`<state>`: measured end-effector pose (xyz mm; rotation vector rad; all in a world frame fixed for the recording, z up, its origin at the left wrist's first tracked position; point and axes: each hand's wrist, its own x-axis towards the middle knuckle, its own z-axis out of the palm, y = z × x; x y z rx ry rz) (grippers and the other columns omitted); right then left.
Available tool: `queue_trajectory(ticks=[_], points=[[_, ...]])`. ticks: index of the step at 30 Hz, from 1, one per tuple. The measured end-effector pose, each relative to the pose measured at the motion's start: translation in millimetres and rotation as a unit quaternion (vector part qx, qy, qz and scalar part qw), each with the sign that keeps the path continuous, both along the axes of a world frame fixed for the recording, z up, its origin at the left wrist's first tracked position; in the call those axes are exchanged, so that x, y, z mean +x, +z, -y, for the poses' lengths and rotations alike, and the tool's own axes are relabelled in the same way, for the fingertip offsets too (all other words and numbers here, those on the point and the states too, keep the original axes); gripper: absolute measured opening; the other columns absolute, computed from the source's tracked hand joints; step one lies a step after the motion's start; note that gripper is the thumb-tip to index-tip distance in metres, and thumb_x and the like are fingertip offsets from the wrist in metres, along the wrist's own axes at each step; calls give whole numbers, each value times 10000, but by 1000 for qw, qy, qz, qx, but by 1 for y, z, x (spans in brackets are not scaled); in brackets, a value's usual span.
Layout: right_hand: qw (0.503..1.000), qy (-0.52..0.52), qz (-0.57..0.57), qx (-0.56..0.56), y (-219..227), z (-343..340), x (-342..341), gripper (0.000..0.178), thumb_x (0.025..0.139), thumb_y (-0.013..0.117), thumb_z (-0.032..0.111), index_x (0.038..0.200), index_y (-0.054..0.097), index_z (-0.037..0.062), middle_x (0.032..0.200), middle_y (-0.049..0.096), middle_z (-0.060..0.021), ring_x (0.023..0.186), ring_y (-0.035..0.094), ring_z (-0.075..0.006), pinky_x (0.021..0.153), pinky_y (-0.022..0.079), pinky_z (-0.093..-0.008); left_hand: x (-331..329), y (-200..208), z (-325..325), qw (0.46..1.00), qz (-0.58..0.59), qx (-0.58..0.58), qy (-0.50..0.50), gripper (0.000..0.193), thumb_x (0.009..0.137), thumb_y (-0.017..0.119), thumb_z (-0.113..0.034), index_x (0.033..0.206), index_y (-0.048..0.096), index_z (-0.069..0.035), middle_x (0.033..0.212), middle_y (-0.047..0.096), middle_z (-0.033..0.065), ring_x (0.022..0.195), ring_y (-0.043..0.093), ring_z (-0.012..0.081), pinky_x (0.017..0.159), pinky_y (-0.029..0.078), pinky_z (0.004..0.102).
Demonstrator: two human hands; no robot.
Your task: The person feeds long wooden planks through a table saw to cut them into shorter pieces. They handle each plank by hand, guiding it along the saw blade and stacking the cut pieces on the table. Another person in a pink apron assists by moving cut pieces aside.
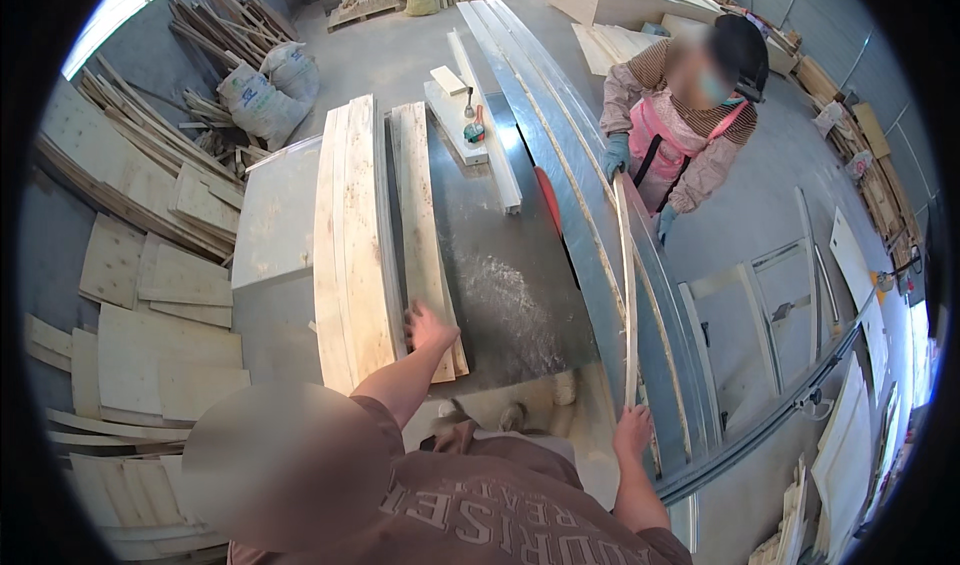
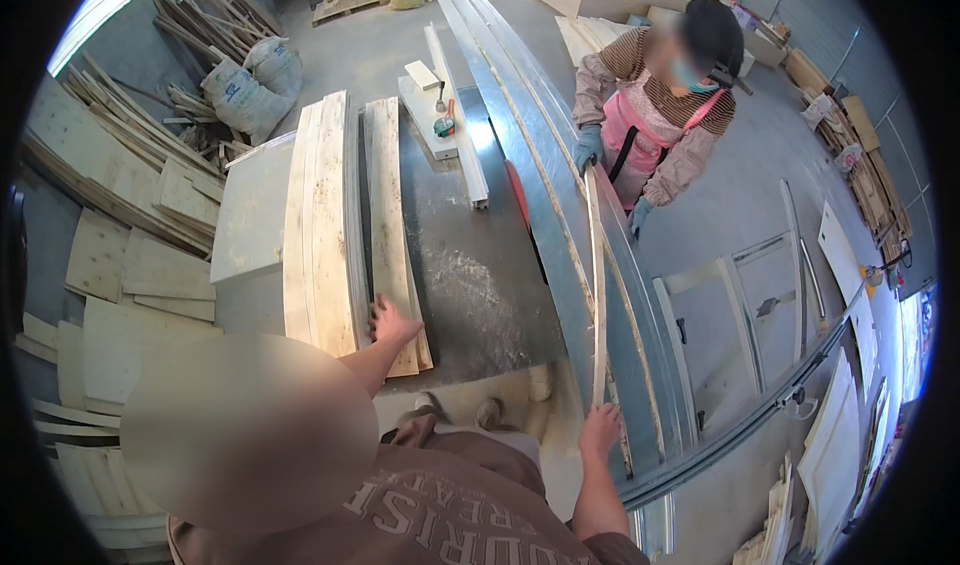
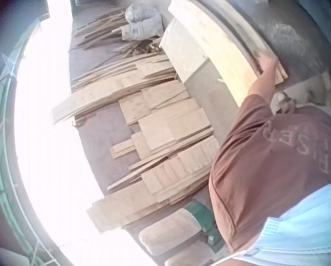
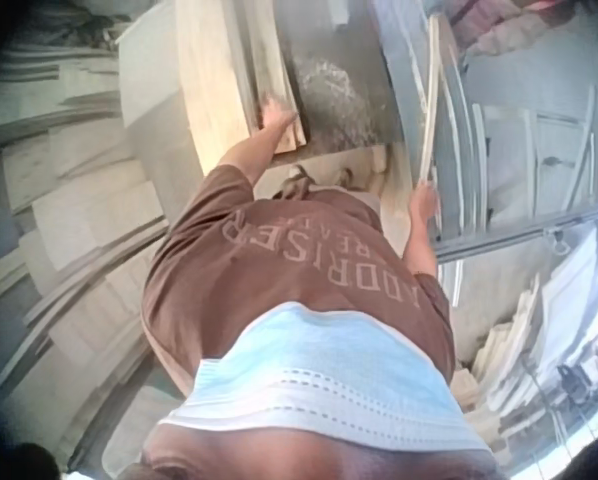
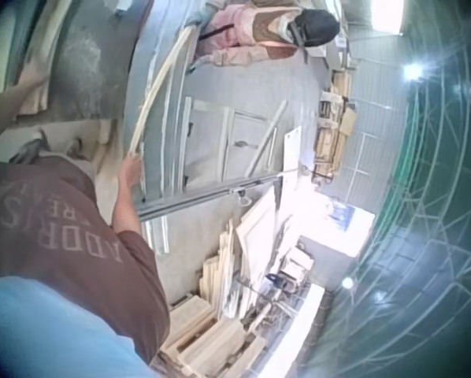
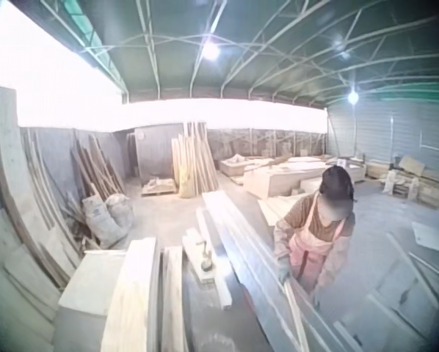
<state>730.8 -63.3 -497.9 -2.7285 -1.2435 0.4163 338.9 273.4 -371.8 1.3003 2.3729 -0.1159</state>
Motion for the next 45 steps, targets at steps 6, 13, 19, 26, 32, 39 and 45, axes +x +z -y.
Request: queue_trajectory(ticks=[6,13,19,26,32,39,45], points=[[975,-109,-127,148,16,-23,-1,351,1175,460,302,1087,554,-24,1004,664,-287,1004,659,-516,842,505,-591,-2,-6,11,999,33,-14,9,1447,732,948,-329,1750,-58,-119,1714,291,281,1522,414,529,1211,442,627],[948,-62,-279,141,99,28,-44,363,1162,464,347,1089,554,2,1062,680,-341,1014,646,-581,816,464,-628,-9,-11,26,999,43,24,-22,1465,732,978,-370,1745,-40,-81,1688,363,290,1513,451,505,1226,459,542],[922,44,-285,260,126,-24,-92,337,1158,483,354,1076,519,30,929,699,-315,920,676,-570,725,505,-631,-28,-36,42,999,29,11,-16,1528,707,958,-372,1720,-124,-1,1714,296,317,1554,402,493,1282,381,527],[931,183,-316,15,106,-94,-132,425,1173,412,462,1228,553,64,1011,742,-297,964,704,-544,823,551,-651,-23,-31,55,999,29,-20,8,1511,716,941,-369,1705,-121,54,1741,258,331,1560,404,496,1294,381,507],[923,210,-300,121,112,-80,-151,421,1163,451,456,1130,528,43,858,731,-316,848,707,-560,735,552,-671,-15,-20,59,998,48,-41,16,1516,735,974,-403,1698,-89,89,1768,207,314,1619,316,465,1313,351,517],[928,202,-302,83,107,-65,-149,453,1166,427,476,1130,546,40,884,732,-324,889,712,-559,779,549,-679,-25,-44,70,1000,7,-3,-7,1526,687,967,-413,1683,-57,125,1710,299,348,1540,450,466,1279,405,483],[932,177,-307,79,116,-48,-145,470,1165,426,479,1098,556,33,883,729,-327,888,703,-569,785,540,-685,-8,-24,79,1000,12,-15,-9,1498,695,956,-396,1685,-44,117,1686,325,341,1523,468,464,1273,413,482]])
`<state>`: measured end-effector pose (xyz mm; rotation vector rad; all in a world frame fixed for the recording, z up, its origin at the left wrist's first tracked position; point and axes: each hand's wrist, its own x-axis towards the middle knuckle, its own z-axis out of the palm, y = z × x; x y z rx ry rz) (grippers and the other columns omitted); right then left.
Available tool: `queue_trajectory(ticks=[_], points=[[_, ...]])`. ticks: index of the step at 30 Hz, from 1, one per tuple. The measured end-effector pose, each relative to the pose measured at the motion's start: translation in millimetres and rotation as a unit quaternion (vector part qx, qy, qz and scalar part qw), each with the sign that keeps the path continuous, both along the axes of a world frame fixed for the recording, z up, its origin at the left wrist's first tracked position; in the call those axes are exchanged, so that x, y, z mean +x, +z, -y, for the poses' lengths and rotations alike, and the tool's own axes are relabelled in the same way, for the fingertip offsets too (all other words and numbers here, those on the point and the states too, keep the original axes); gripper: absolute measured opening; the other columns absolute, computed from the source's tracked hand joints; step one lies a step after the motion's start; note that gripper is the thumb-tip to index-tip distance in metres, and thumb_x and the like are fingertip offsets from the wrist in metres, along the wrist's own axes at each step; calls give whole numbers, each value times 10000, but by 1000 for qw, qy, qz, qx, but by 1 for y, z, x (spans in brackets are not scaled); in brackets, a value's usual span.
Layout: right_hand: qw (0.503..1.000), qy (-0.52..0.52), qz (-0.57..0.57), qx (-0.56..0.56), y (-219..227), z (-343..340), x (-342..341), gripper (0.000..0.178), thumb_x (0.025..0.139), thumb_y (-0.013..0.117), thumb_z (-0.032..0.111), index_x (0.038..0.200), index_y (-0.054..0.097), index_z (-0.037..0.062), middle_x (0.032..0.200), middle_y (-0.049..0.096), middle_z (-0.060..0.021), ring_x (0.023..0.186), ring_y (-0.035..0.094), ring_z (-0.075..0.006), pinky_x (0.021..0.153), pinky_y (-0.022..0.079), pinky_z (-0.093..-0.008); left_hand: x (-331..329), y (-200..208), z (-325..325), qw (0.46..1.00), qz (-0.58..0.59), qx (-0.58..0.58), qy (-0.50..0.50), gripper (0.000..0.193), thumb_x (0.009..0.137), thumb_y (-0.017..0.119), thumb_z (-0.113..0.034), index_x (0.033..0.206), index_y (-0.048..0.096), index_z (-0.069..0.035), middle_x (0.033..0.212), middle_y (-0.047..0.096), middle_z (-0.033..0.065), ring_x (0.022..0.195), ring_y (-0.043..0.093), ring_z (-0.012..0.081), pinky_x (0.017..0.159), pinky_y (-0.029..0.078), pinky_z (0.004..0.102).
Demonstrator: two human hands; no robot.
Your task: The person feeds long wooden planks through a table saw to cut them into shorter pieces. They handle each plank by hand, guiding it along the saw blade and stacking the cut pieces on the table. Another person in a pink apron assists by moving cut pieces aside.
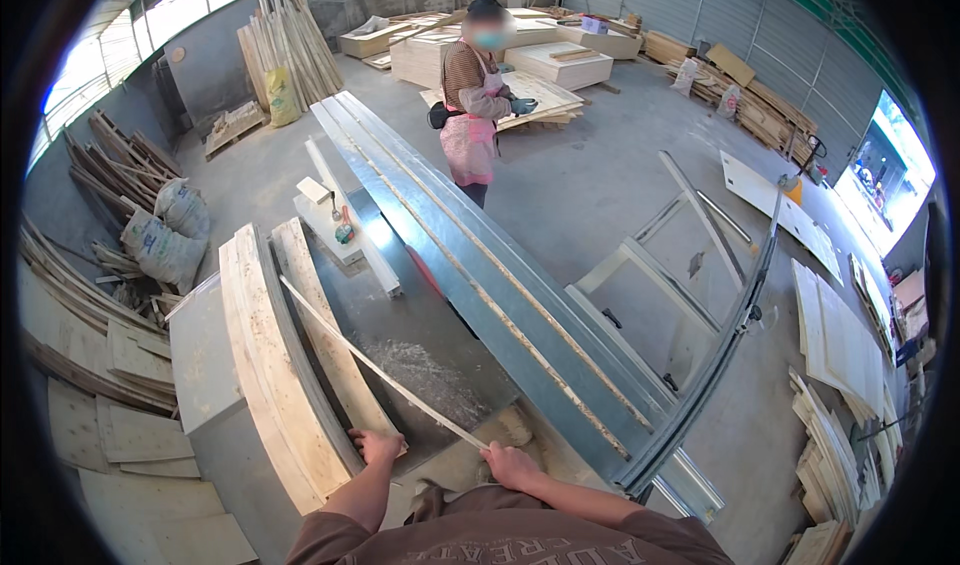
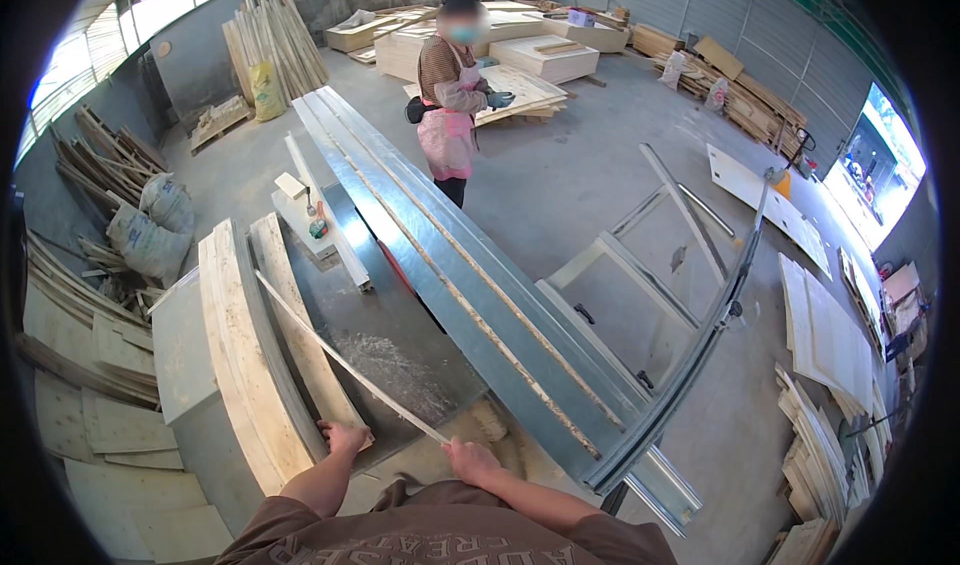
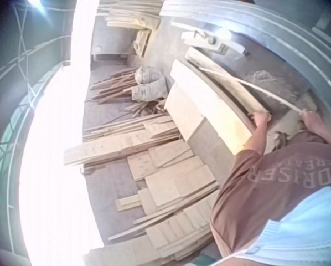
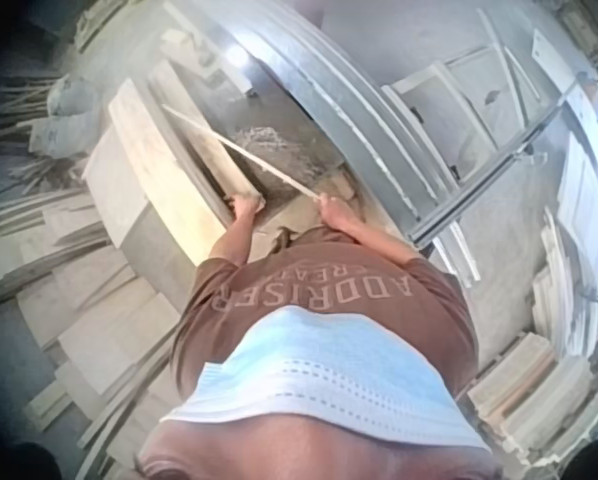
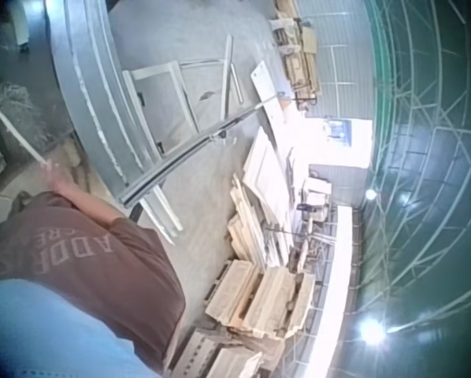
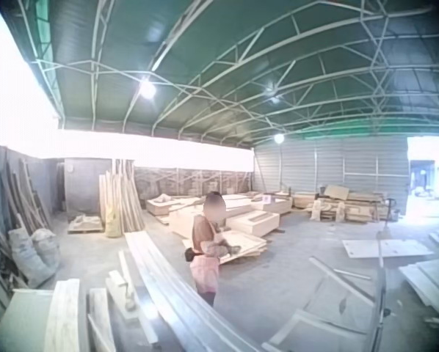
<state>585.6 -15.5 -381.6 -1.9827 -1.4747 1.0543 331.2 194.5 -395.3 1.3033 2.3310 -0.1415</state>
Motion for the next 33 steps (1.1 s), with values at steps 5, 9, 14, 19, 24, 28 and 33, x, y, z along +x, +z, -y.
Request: queue_trajectory(ticks=[5,9,14,19,24,28,33], points=[[1000,7,7,0,2,7,0,451,1164,438,466,1093,552,35,884,730,-325,879,703,-569,778,539,-692,-5,-9,1,1000,-9,14,-4,1470,710,943,-392,1686,-34,114,1684,325,339,1517,471,471,1270,419,479],[1000,14,8,-20,0,8,1,473,1160,435,489,1128,557,34,926,733,-331,910,705,-566,803,538,-690,0,-6,1,1000,-14,3,-2,1457,721,930,-401,1687,-34,109,1684,323,341,1530,450,479,1275,411,480],[999,20,-3,-44,1,10,1,494,1159,430,504,1141,563,28,951,734,-337,931,703,-569,817,537,-686,-1,-13,1,1000,-6,21,14,1482,701,949,-391,1696,-44,78,1686,313,330,1538,428,479,1266,409,513],[999,10,-14,-31,2,13,1,488,1159,435,501,1136,555,29,963,733,-343,933,699,-572,811,537,-684,11,-2,6,999,-6,13,38,1483,691,958,-392,1719,-34,8,1683,300,312,1535,415,472,1245,411,578],[1000,-8,7,-17,5,19,3,469,1155,452,497,1114,546,39,957,738,-333,917,703,-571,795,543,-684,8,-18,3,997,-11,47,60,1452,687,939,-368,1717,-15,3,1653,324,314,1525,402,498,1238,412,590],[1000,-13,18,7,-9,22,6,469,1151,451,511,1112,550,54,956,744,-320,910,711,-563,787,554,-675,14,-12,3,997,-4,41,59,1416,691,916,-345,1708,0,19,1612,351,317,1513,398,514,1238,410,587],[1000,-7,25,-3,-11,24,3,457,1148,463,503,1106,562,59,924,746,-307,900,715,-557,784,556,-671,14,-14,1,997,-22,34,64,1429,685,928,-376,1698,9,36,1590,362,321,1510,388,519,1243,398,588]])
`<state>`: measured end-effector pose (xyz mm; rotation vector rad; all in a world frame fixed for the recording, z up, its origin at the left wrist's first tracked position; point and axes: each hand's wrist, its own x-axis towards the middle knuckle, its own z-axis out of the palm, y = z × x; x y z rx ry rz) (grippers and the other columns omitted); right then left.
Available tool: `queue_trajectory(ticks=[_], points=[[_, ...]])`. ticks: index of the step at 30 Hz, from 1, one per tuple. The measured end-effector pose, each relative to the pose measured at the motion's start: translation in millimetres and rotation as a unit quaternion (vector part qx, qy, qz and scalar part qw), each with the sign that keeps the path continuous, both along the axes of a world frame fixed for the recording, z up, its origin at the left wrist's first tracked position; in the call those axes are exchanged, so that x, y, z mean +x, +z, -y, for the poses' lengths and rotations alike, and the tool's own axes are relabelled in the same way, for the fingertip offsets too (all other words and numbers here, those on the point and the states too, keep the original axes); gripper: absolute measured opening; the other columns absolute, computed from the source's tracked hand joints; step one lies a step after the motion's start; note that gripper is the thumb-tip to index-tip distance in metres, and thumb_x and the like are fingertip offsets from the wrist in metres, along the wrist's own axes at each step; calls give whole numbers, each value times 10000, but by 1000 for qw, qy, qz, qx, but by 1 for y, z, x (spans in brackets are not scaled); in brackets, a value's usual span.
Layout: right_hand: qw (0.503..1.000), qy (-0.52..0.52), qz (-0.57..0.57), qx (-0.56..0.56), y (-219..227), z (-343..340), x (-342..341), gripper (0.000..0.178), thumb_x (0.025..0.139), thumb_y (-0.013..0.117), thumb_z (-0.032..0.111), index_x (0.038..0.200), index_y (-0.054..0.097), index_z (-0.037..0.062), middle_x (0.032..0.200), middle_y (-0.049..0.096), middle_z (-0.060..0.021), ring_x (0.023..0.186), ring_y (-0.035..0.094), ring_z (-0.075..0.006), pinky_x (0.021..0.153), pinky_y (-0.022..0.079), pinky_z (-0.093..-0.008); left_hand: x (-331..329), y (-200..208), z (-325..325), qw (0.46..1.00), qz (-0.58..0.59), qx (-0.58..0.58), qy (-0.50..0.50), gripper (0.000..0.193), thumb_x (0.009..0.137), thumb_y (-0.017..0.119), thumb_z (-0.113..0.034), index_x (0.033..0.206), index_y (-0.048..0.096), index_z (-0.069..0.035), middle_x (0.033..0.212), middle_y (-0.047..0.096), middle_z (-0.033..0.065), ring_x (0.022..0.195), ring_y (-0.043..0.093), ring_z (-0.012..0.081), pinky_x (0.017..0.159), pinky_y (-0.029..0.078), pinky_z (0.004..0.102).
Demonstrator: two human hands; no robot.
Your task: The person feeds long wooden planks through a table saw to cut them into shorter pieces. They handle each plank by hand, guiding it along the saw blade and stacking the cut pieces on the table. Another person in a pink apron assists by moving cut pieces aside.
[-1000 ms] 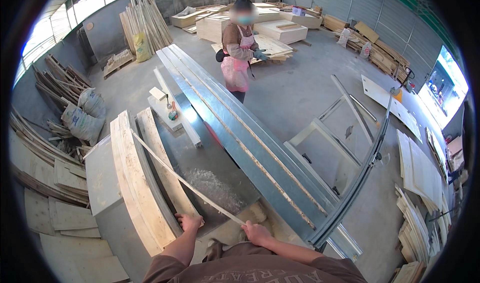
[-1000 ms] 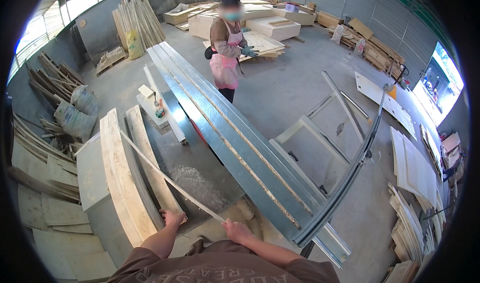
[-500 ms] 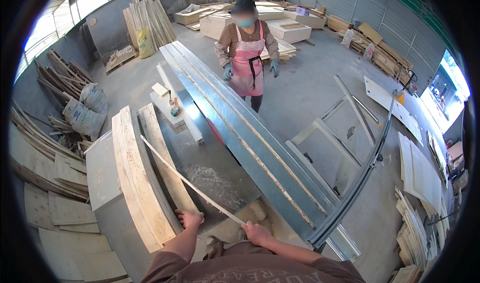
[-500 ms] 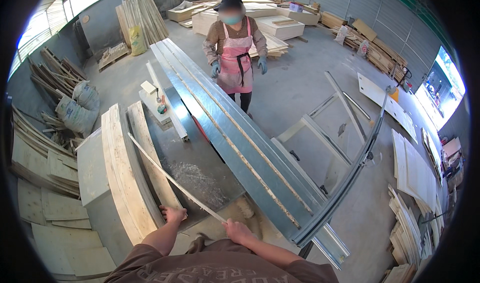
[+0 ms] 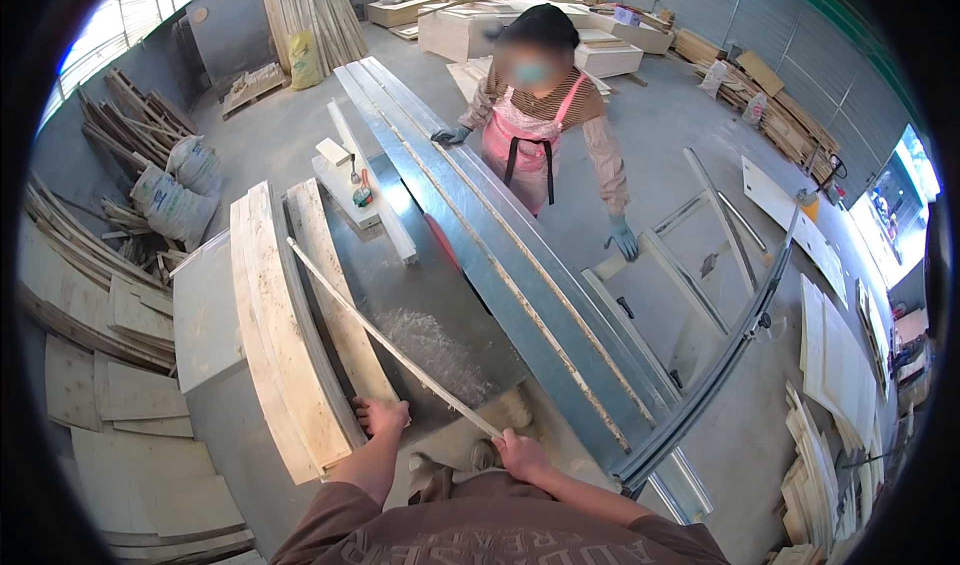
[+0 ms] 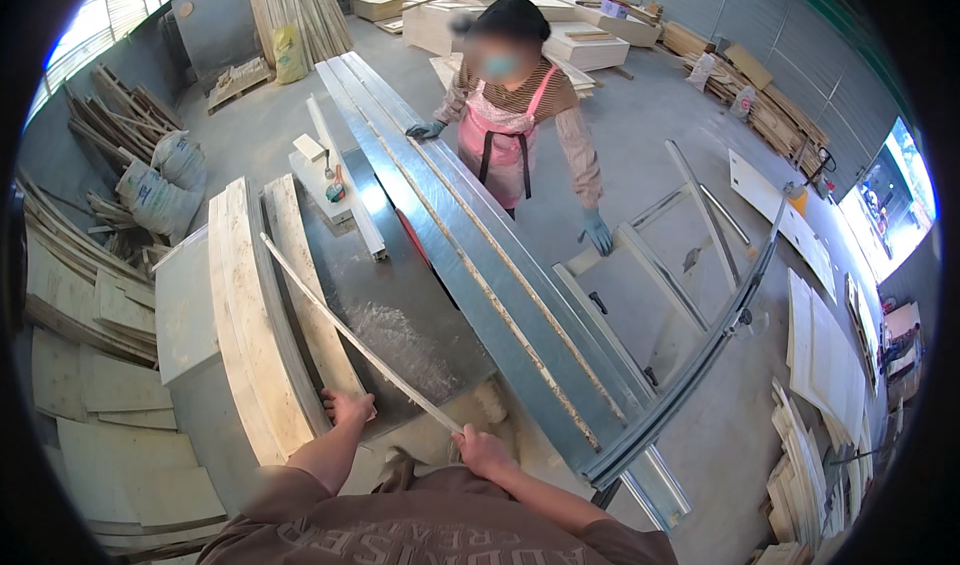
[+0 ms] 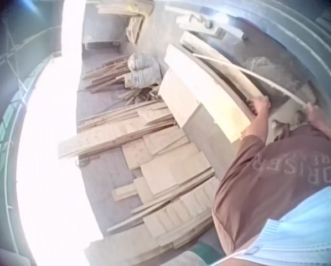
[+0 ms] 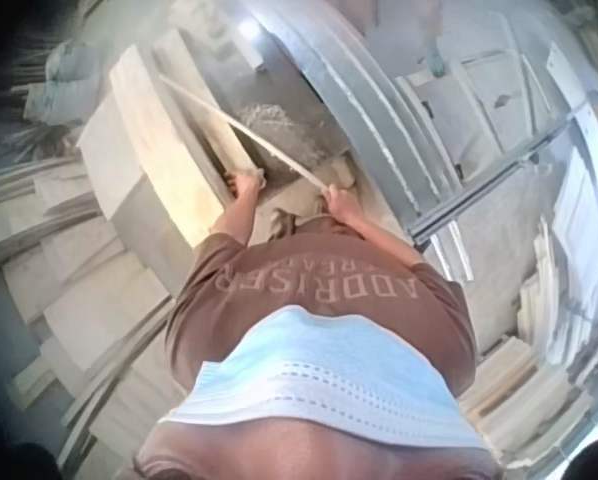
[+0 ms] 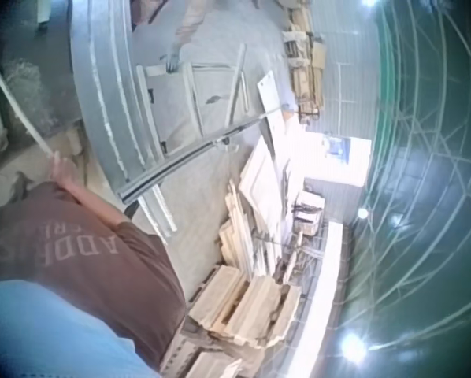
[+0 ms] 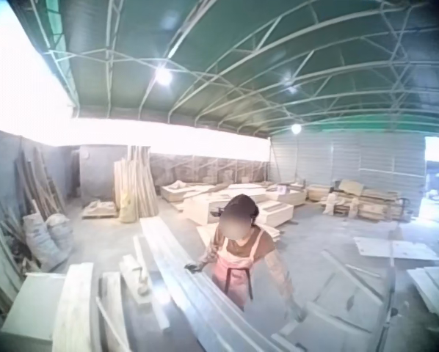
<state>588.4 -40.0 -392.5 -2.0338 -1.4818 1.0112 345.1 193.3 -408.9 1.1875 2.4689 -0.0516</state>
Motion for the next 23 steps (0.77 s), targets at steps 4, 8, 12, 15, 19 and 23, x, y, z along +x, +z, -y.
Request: queue_trajectory(ticks=[4,8,12,15,19,23], points=[[1000,14,16,-21,-3,3,0,443,1147,473,490,1101,565,60,914,747,-295,898,715,-557,794,553,-673,-16,-8,7,999,36,14,-7,1474,693,965,-482,1695,26,52,1661,292,366,1548,342,528,1265,355,603],[999,5,12,-32,-4,18,5,434,1149,482,478,1098,559,54,950,739,-307,912,700,-563,795,535,-677,-6,11,8,997,75,4,4,1409,670,969,-450,1666,112,58,1633,333,366,1519,375,545,1260,381,581],[1000,-14,-25,-14,16,27,0,416,1142,510,450,1081,553,40,942,719,-318,931,674,-573,806,510,-672,-24,10,27,996,86,23,14,1351,675,934,-381,1656,111,49,1620,329,375,1510,380,551,1258,368,588],[998,-16,-52,18,34,37,1,390,1141,514,422,1097,560,37,959,717,-319,951,676,-569,812,509,-664,-14,31,42,996,81,-2,24,1316,677,884,-369,1661,121,56,1602,355,377,1489,395,539,1251,362,580],[992,13,-78,103,82,29,-22,326,1140,526,339,1095,578,20,899,696,-320,891,669,-570,743,488,-648,1,54,85,959,190,208,-39,840,896,806,-454,1463,476,71,1303,701,263,1173,683,410,1074,523,537],[976,33,-116,184,116,20,-78,281,1133,548,294,1152,579,15,909,699,-318,888,673,-566,740,488,-635,-3,131,145,777,582,226,-81,551,1031,713,-438,1337,691,20,1151,787,177,1149,716,244,973,546,393]])
